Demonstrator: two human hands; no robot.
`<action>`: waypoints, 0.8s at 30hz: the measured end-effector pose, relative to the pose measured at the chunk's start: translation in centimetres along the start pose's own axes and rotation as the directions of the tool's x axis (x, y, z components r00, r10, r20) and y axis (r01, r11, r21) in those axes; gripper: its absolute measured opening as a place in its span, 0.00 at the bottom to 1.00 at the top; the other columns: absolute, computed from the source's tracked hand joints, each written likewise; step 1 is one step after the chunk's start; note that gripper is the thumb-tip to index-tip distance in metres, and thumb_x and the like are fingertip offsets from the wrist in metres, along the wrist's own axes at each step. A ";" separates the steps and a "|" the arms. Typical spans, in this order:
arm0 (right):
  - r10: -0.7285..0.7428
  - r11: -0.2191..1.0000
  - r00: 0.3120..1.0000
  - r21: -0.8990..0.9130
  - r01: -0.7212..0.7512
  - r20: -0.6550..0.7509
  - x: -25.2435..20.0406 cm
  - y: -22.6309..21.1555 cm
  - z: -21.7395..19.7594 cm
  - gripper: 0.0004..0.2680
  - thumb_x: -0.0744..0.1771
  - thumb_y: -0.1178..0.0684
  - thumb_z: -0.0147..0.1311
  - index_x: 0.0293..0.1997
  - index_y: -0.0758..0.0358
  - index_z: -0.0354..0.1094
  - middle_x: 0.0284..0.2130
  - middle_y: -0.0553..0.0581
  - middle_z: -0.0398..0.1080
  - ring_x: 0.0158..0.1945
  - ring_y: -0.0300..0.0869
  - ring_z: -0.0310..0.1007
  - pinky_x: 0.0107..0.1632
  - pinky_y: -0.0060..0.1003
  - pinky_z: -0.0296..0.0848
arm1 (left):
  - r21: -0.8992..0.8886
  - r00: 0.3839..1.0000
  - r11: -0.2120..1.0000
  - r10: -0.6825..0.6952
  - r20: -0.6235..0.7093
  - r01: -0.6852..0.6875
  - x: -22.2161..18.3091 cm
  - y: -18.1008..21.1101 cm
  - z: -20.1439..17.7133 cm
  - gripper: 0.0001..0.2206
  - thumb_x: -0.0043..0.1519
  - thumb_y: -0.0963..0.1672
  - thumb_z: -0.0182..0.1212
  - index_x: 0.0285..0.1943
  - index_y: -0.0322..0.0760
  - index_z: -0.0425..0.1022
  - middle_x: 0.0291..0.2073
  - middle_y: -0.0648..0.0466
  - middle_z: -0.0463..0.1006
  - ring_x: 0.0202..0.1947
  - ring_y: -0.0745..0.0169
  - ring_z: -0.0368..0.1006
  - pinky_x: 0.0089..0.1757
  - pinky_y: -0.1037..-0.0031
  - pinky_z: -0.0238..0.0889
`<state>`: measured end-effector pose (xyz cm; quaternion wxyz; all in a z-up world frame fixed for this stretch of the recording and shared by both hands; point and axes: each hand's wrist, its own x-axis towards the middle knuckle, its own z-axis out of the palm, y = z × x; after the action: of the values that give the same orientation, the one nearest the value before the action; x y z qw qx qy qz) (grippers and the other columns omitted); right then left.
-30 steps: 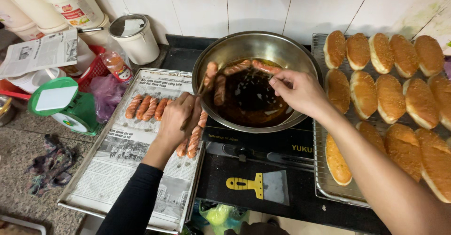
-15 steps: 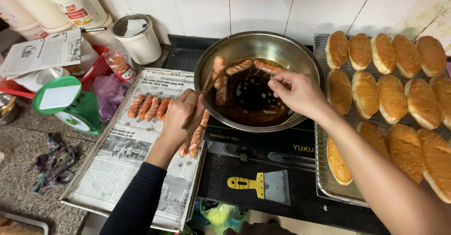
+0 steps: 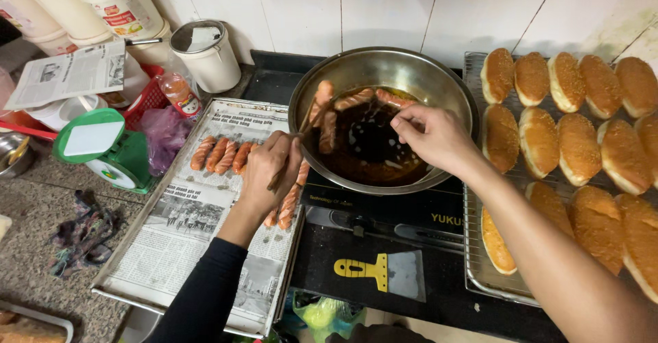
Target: The person fries sausages in a pan of oil, turning them with chopsticks, and transfers the cooked sausages from the pan onto newspaper.
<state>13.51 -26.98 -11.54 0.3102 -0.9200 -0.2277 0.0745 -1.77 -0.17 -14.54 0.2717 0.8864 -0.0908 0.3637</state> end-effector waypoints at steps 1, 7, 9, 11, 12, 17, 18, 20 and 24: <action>0.000 1.000 1.000 -0.002 0.000 0.000 0.0 0.1 0.0 0.10 0.68 0.43 0.53 0.48 0.53 0.77 0.28 0.49 0.80 0.20 0.39 0.69 0.30 0.38 0.69 | -0.001 1.000 1.000 -0.001 -0.001 0.001 0.0 0.1 0.0 0.05 0.67 0.39 0.56 0.43 0.26 0.75 0.32 0.44 0.76 0.25 0.43 0.74 0.30 0.61 0.67; -0.109 0.993 0.992 0.028 0.111 -0.063 0.1 0.0 0.3 0.09 0.68 0.45 0.55 0.45 0.56 0.78 0.26 0.49 0.79 0.23 0.36 0.72 0.30 0.36 0.70 | 0.138 0.993 0.989 0.041 0.107 -0.055 0.4 -0.3 -0.2 0.07 0.67 0.39 0.58 0.36 0.26 0.72 0.29 0.44 0.74 0.25 0.44 0.73 0.30 0.61 0.67; -0.114 0.991 0.991 0.059 0.118 -0.069 0.0 0.2 0.3 0.09 0.68 0.45 0.55 0.44 0.56 0.78 0.26 0.49 0.79 0.23 0.35 0.74 0.32 0.34 0.71 | 0.034 1.000 0.999 0.020 0.003 -0.020 0.1 0.3 0.1 0.05 0.67 0.38 0.58 0.39 0.27 0.75 0.31 0.45 0.76 0.24 0.46 0.74 0.29 0.62 0.67; -0.122 0.991 0.990 0.052 0.125 -0.071 0.1 0.2 0.5 0.09 0.68 0.45 0.55 0.44 0.57 0.78 0.26 0.50 0.79 0.24 0.35 0.74 0.32 0.34 0.71 | 0.047 0.999 0.998 0.037 0.012 -0.038 0.2 0.3 0.1 0.04 0.66 0.38 0.58 0.39 0.27 0.75 0.31 0.45 0.76 0.24 0.46 0.74 0.29 0.62 0.67; -0.132 0.990 0.988 0.045 0.136 -0.076 0.2 0.2 0.5 0.09 0.68 0.46 0.55 0.43 0.57 0.78 0.26 0.50 0.79 0.24 0.35 0.75 0.33 0.34 0.72 | 0.062 0.998 0.996 0.057 0.017 -0.058 0.3 0.2 0.2 0.04 0.65 0.38 0.58 0.39 0.26 0.75 0.31 0.44 0.76 0.24 0.47 0.74 0.29 0.63 0.68; -0.166 0.981 0.983 0.084 0.173 -0.078 0.4 0.2 0.7 0.09 0.68 0.46 0.55 0.43 0.59 0.77 0.26 0.51 0.79 0.25 0.34 0.75 0.33 0.34 0.72 | 0.093 0.996 0.992 0.089 0.010 -0.089 0.0 0.0 0.1 0.05 0.66 0.38 0.58 0.39 0.26 0.74 0.32 0.44 0.76 0.27 0.46 0.74 0.31 0.62 0.69; -0.191 0.975 0.978 0.103 0.199 -0.082 0.3 0.2 0.8 0.09 0.68 0.46 0.55 0.43 0.59 0.77 0.27 0.50 0.79 0.26 0.33 0.76 0.34 0.33 0.73 | 0.034 0.995 0.996 0.089 -0.046 -0.087 -0.3 0.2 0.2 0.04 0.67 0.38 0.57 0.42 0.27 0.75 0.34 0.45 0.77 0.28 0.47 0.75 0.32 0.63 0.70; -0.127 0.989 0.991 0.075 0.130 -0.041 0.2 -0.2 0.7 0.09 0.68 0.46 0.55 0.45 0.57 0.77 0.27 0.50 0.79 0.26 0.35 0.76 0.34 0.35 0.73 | 0.042 0.996 0.995 0.093 -0.012 -0.092 -0.2 -0.1 0.4 0.04 0.67 0.38 0.57 0.42 0.26 0.74 0.34 0.44 0.77 0.27 0.48 0.76 0.32 0.65 0.71; -0.059 0.998 0.998 0.030 0.058 0.023 -0.1 -1.7 0.8 0.10 0.69 0.45 0.53 0.46 0.56 0.77 0.28 0.51 0.80 0.27 0.38 0.75 0.35 0.38 0.74 | 0.203 0.995 0.977 0.043 0.093 -0.062 -0.3 -0.6 0.1 0.06 0.64 0.39 0.61 0.36 0.25 0.75 0.29 0.43 0.76 0.24 0.46 0.75 0.28 0.61 0.68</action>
<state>12.54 -25.40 -11.09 0.3231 -0.9073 -0.2571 0.0800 -1.70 0.25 -15.03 0.1645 0.9222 -0.0880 0.3387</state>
